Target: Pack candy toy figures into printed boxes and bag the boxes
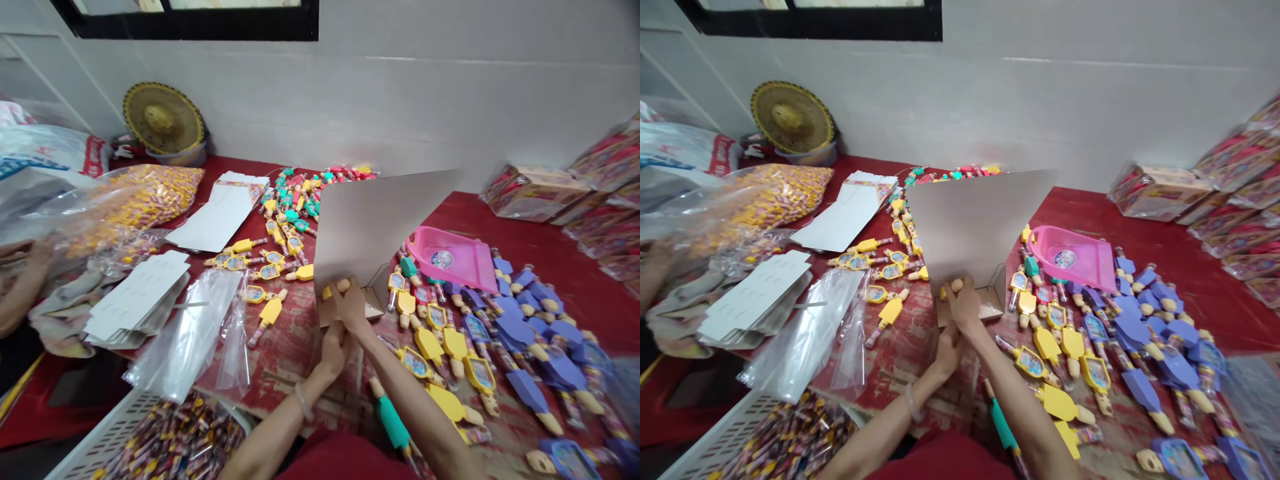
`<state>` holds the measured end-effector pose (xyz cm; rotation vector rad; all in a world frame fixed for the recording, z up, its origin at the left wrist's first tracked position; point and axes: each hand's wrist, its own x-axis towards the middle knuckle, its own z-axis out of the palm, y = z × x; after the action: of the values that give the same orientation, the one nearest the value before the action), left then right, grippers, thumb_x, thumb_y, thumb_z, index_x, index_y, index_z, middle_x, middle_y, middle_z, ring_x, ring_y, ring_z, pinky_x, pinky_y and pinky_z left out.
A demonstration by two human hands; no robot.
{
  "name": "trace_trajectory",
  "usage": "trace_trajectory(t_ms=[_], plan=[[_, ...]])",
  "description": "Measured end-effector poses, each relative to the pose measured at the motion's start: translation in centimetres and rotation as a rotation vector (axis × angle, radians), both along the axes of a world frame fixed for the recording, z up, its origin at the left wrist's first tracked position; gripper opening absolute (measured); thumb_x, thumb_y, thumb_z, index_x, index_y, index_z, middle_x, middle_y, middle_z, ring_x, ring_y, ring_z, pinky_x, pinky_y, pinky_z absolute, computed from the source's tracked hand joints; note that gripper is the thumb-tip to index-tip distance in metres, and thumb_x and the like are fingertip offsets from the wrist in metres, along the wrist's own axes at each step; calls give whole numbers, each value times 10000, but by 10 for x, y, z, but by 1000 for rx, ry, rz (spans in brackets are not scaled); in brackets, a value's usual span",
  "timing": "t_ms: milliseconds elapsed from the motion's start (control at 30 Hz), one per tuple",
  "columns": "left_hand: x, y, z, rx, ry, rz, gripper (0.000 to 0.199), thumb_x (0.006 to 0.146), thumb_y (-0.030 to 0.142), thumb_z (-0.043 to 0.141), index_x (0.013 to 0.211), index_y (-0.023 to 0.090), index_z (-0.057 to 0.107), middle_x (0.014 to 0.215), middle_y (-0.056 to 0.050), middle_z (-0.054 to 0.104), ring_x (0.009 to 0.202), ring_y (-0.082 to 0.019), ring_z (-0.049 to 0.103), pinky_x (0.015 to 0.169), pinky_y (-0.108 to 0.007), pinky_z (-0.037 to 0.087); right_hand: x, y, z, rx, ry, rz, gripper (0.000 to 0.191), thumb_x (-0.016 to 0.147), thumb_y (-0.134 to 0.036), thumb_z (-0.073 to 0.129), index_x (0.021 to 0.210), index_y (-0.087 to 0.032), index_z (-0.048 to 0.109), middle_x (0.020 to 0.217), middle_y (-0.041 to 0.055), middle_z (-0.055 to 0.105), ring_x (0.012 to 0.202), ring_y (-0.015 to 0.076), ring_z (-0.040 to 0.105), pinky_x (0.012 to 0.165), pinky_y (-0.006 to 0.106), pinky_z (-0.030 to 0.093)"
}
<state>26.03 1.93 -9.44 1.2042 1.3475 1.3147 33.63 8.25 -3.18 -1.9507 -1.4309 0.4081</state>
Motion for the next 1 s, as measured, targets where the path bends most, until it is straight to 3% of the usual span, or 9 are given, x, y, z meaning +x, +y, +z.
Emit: trace_trajectory(t_ms=[67, 133, 200, 333, 500, 700, 833, 933, 1000], plan=[[-24, 6, 8, 74, 8, 37, 157, 910, 320, 637, 924, 182, 711, 897, -79, 723, 874, -206, 678, 846, -328, 563, 12, 6, 1, 27, 117, -38, 347, 946, -553, 509, 996, -210, 511, 858, 69, 635, 752, 257, 617, 705, 345, 477], [-40, 27, 22, 124, 4, 155, 276, 918, 331, 609, 1150, 186, 644, 1134, -114, 687, 1037, -224, 649, 950, -362, 522, 24, 8, 4, 55, 170, 2, 333, 922, -542, 547, 954, -215, 494, 847, 55, 618, 746, 241, 601, 701, 331, 470], [-47, 55, 37, 138, -15, 128, 330, 947, 371, 554, 1224, 199, 598, 1267, -127, 640, 1145, -235, 612, 1006, -374, 486, 32, 6, 11, 58, 133, 77, 302, 912, -501, 573, 931, -209, 500, 903, 71, 611, 788, 238, 599, 720, 330, 469], [-44, 94, 56, 135, -10, -127, 277, 960, 415, 502, 1077, 203, 636, 1102, -99, 705, 1074, -247, 631, 984, -380, 484, 32, 4, 36, -17, -20, 321, 168, 886, -317, 644, 967, -192, 567, 1066, 87, 600, 905, 221, 609, 787, 308, 461], [-48, 99, 53, 172, 8, -181, 305, 937, 456, 526, 1031, 198, 659, 1025, -86, 721, 1021, -241, 633, 940, -356, 491, 28, 8, 65, -158, -218, 480, 222, 908, -120, 588, 1128, -148, 581, 1126, 125, 629, 960, 217, 614, 788, 287, 439], [-55, 104, 52, 119, -73, -255, 388, 890, 551, 582, 1010, 193, 674, 1050, -81, 716, 1017, -237, 630, 948, -349, 479, 33, 26, 75, -72, -447, 942, 164, 843, -21, 587, 915, -149, 659, 1074, 108, 640, 1053, 245, 546, 911, 333, 427], [-54, 107, 55, 76, -112, -252, 498, 907, 673, 489, 887, 196, 632, 907, -65, 675, 911, -223, 623, 870, -351, 503, 14, 33, 62, -17, -477, 923, 251, 818, -21, 575, 1032, -125, 652, 1085, 128, 627, 1039, 265, 529, 921, 378, 449], [-51, 107, 59, 59, -88, -262, 459, 885, 654, 557, 874, 197, 600, 839, -35, 634, 831, -192, 599, 798, -323, 499, 6, 27, 46, 63, -250, 848, 406, 849, -40, 478, 1240, -113, 560, 1169, 143, 605, 1066, 246, 543, 950, 395, 471], [-47, 106, 62, 42, -65, -261, 406, 833, 589, 672, 908, 200, 584, 826, -11, 616, 793, -170, 577, 749, -294, 487, 21, 16, 40, 130, -41, 760, 503, 856, -81, 457, 1356, -132, 473, 1258, 151, 578, 1084, 229, 563, 956, 397, 487]])
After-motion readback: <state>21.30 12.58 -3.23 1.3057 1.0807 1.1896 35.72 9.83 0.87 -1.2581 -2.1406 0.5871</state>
